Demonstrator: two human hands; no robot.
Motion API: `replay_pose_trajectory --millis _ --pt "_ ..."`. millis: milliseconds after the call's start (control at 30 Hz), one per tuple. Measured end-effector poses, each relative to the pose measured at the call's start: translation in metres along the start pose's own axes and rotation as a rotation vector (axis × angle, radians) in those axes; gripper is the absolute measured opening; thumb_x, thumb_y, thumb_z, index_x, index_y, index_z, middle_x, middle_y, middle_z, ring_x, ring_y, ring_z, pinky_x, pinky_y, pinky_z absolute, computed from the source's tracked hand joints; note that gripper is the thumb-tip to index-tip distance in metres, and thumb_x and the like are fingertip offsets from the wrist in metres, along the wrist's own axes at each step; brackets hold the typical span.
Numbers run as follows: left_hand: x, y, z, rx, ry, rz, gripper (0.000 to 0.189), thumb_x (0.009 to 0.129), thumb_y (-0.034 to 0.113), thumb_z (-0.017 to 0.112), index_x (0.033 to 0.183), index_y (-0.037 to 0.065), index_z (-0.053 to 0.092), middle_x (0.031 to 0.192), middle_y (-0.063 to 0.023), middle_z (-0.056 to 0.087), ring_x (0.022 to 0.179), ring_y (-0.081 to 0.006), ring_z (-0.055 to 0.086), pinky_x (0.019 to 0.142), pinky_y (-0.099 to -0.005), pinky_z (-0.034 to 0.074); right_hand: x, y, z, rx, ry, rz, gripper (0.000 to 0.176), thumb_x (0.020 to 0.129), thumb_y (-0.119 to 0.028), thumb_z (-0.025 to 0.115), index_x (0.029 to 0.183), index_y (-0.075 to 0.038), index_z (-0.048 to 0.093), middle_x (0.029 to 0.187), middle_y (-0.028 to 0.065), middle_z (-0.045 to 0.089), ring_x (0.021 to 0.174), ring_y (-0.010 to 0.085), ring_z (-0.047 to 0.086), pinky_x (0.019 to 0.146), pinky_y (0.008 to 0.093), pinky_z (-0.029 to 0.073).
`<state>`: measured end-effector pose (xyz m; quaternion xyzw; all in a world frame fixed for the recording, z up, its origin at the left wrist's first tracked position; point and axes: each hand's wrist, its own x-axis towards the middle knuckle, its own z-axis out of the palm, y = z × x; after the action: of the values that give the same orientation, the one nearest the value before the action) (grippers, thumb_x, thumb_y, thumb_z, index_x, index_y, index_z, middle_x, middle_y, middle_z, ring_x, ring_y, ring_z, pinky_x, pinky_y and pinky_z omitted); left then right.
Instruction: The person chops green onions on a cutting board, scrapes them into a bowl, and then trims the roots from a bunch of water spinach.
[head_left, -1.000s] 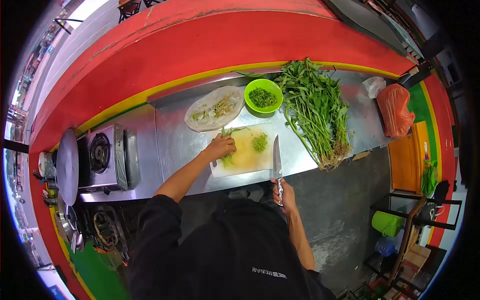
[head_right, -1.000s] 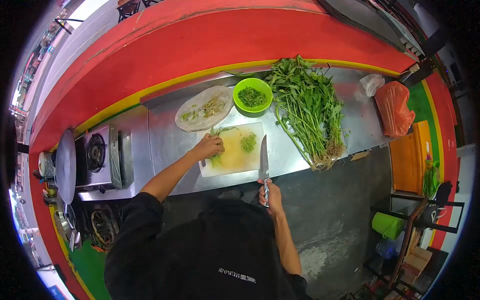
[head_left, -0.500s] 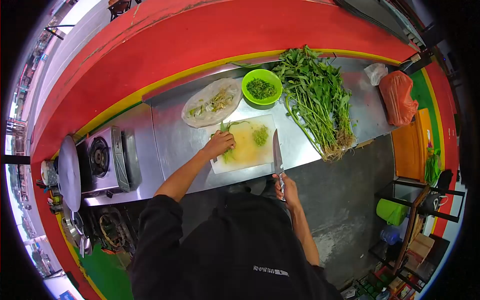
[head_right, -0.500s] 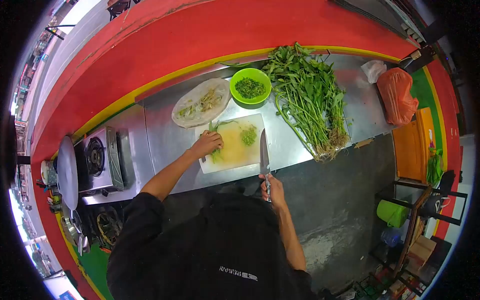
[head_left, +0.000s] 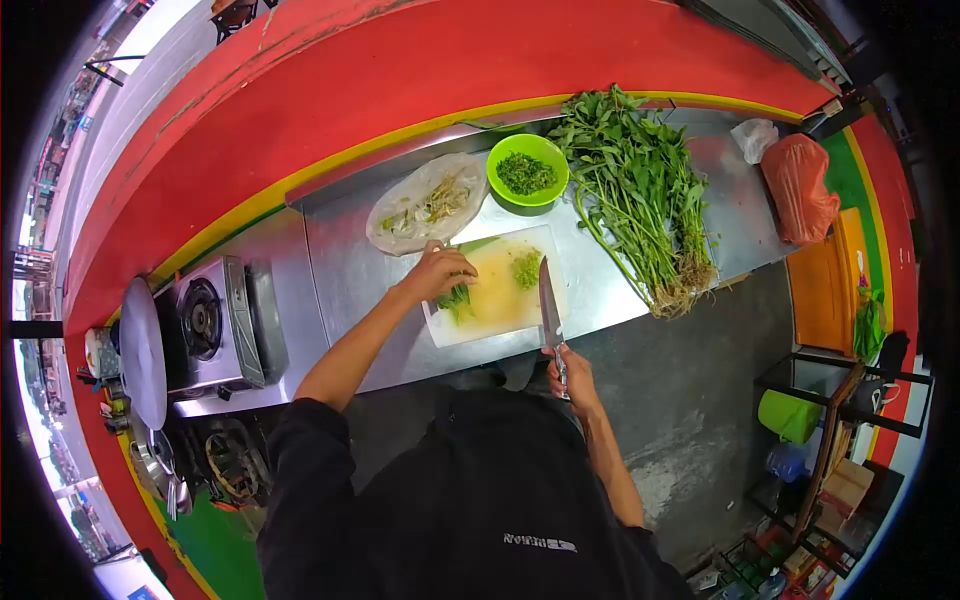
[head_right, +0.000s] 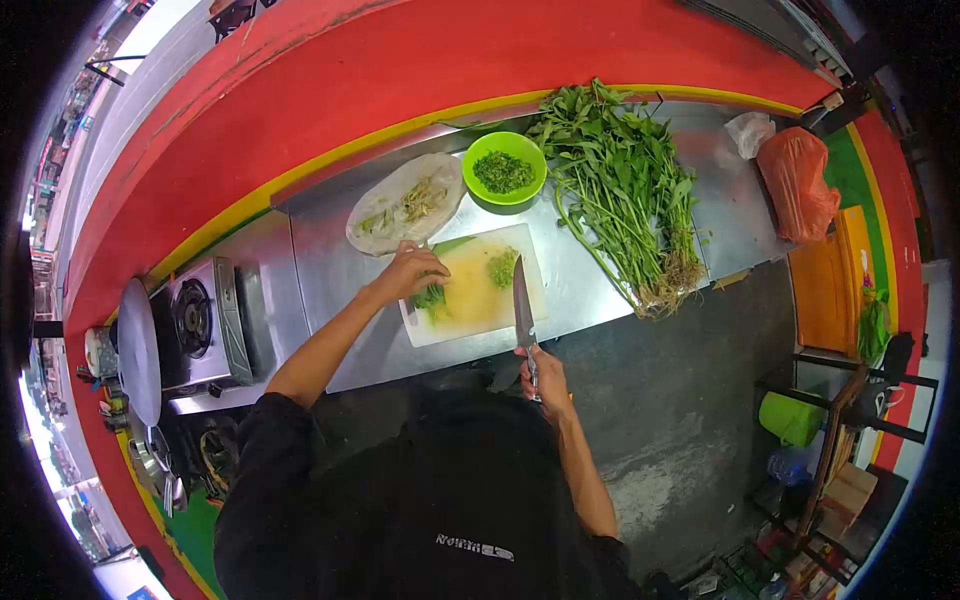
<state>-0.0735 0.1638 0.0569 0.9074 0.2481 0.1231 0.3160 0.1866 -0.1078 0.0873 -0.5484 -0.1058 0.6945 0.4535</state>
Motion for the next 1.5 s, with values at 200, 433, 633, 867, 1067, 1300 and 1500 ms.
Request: replay_pose_trajectory --millis 200,433,633,867,1067,1300,1500 --pt "0.017 0.005 -0.043 -0.357 0.300 -0.211 0.018 0.089 0.014 0.073 0.104 0.004 0.074 0.101 -0.0062 0.075 0.085 -0.0138 0.069 0.078 -0.0298 0.053 0.002 0.008 -0.002 0.035 0.002 0.007 0.043 0.107 -0.039 0.043 0.117 -0.001 0.060 0.065 -0.0013 0.047 0.044 0.0066 0.040 0.040 0.0244 0.034" --pt "0.013 0.012 -0.057 -0.878 0.447 -0.358 0.022 0.094 0.014 0.070 0.110 -0.001 0.069 0.096 -0.0044 0.070 0.082 -0.0120 0.066 0.078 -0.0260 0.053 -0.003 0.008 0.003 0.019 0.002 -0.006 0.044 0.107 -0.040 0.043 0.117 0.000 0.059 0.065 -0.0014 0.048 0.045 0.0064 0.040 0.040 0.0241 0.034" --pt "0.003 0.025 -0.056 -0.947 0.540 -0.406 0.023 0.096 0.014 0.069 0.113 -0.001 0.066 0.095 -0.0060 0.068 0.078 -0.0123 0.063 0.076 -0.0265 0.052 -0.001 0.012 0.008 0.006 0.003 -0.012 0.043 0.107 -0.040 0.044 0.117 -0.001 0.059 0.064 -0.0017 0.047 0.045 0.0061 0.040 0.040 0.0237 0.034" --pt "-0.012 0.010 -0.061 -0.655 0.482 -0.421 0.015 0.091 0.010 0.073 0.102 0.000 0.070 0.083 -0.0010 0.069 0.067 -0.0059 0.057 0.063 -0.0228 0.048 -0.002 0.009 0.021 -0.034 -0.003 -0.005 0.044 0.107 -0.040 0.043 0.116 0.000 0.058 0.065 -0.0014 0.047 0.045 0.0061 0.038 0.040 0.0237 0.033" --pt "-0.024 -0.006 -0.052 -0.225 0.140 -0.195 0.014 0.086 0.014 0.076 0.089 0.002 0.070 0.080 -0.0081 0.066 0.072 -0.0193 0.062 0.066 -0.0326 0.049 -0.001 0.012 0.024 -0.026 -0.015 0.007 0.044 0.107 -0.040 0.042 0.118 0.000 0.056 0.067 -0.0011 0.047 0.045 0.0060 0.037 0.040 0.0236 0.032" --pt "-0.027 -0.036 -0.009 -0.097 0.100 -0.148 0.016 0.083 0.023 0.076 0.085 0.007 0.071 0.087 -0.0078 0.066 0.083 -0.0276 0.063 0.073 -0.0391 0.047 -0.001 0.015 0.025 -0.012 -0.004 0.001 0.043 0.106 -0.040 0.045 0.116 0.000 0.059 0.064 -0.0014 0.048 0.046 0.0067 0.041 0.042 0.0243 0.035" --pt "-0.031 -0.040 0.000 0.118 0.160 -0.113 0.018 0.081 0.031 0.075 0.085 0.013 0.073 0.093 0.0014 0.068 0.098 -0.0212 0.061 0.085 -0.0386 0.039 -0.002 0.020 0.020 -0.011 0.011 -0.006 0.043 0.106 -0.041 0.045 0.116 -0.001 0.059 0.065 -0.0016 0.047 0.046 0.0066 0.041 0.041 0.0244 0.035"
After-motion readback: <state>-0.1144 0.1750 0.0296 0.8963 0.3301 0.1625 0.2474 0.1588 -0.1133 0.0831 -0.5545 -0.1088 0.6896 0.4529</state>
